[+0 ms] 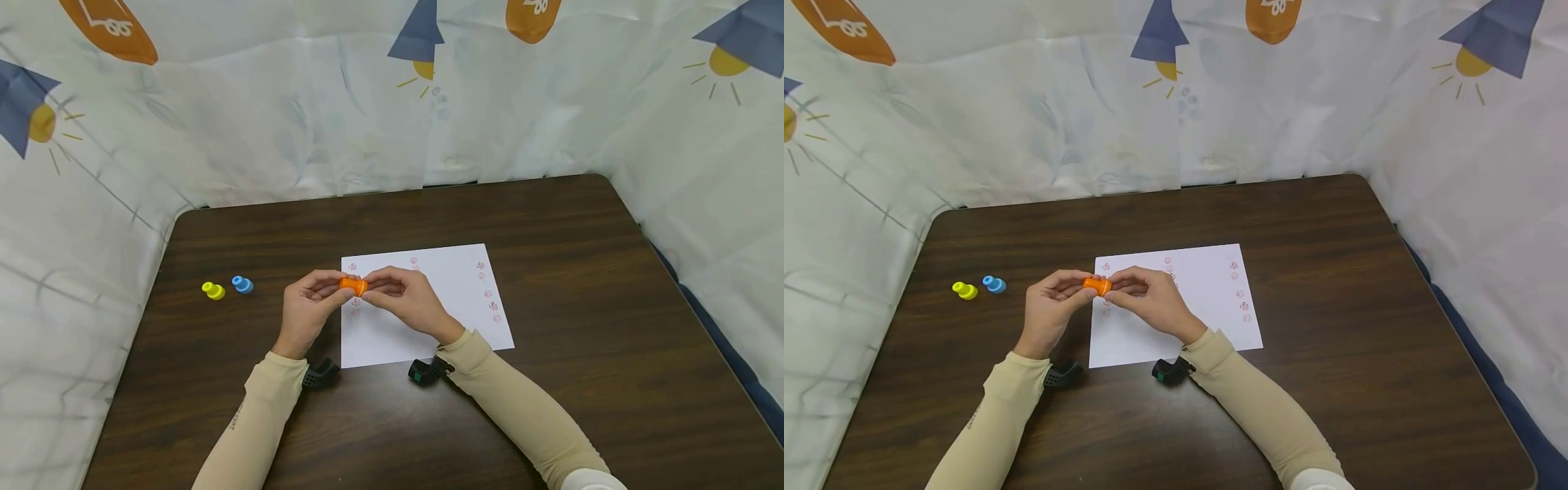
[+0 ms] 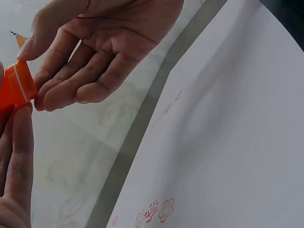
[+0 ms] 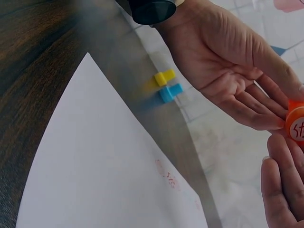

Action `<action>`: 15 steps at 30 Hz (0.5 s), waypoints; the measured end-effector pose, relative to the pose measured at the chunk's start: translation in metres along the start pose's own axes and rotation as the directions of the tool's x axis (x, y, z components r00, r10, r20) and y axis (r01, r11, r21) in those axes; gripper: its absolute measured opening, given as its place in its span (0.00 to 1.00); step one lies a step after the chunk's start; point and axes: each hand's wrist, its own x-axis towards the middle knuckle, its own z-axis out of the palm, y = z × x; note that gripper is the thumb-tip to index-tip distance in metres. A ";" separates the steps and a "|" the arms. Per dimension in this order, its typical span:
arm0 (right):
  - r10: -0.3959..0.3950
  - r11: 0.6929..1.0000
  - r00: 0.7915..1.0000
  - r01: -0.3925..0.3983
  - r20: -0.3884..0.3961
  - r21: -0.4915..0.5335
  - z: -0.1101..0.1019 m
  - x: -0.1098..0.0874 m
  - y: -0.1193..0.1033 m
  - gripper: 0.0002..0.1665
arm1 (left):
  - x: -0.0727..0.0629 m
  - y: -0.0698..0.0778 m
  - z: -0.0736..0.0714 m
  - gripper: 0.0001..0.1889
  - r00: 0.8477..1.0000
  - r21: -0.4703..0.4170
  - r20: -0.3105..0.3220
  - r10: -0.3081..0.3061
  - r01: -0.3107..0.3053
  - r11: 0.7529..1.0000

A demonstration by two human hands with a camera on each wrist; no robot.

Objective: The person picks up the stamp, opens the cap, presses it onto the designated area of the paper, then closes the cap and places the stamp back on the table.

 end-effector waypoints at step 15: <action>0.008 1.000 1.000 -0.008 -0.001 0.012 -0.001 0.000 0.000 0.14 | -0.001 0.002 0.002 0.17 0.999 -0.005 -0.005 0.031 -0.031 0.999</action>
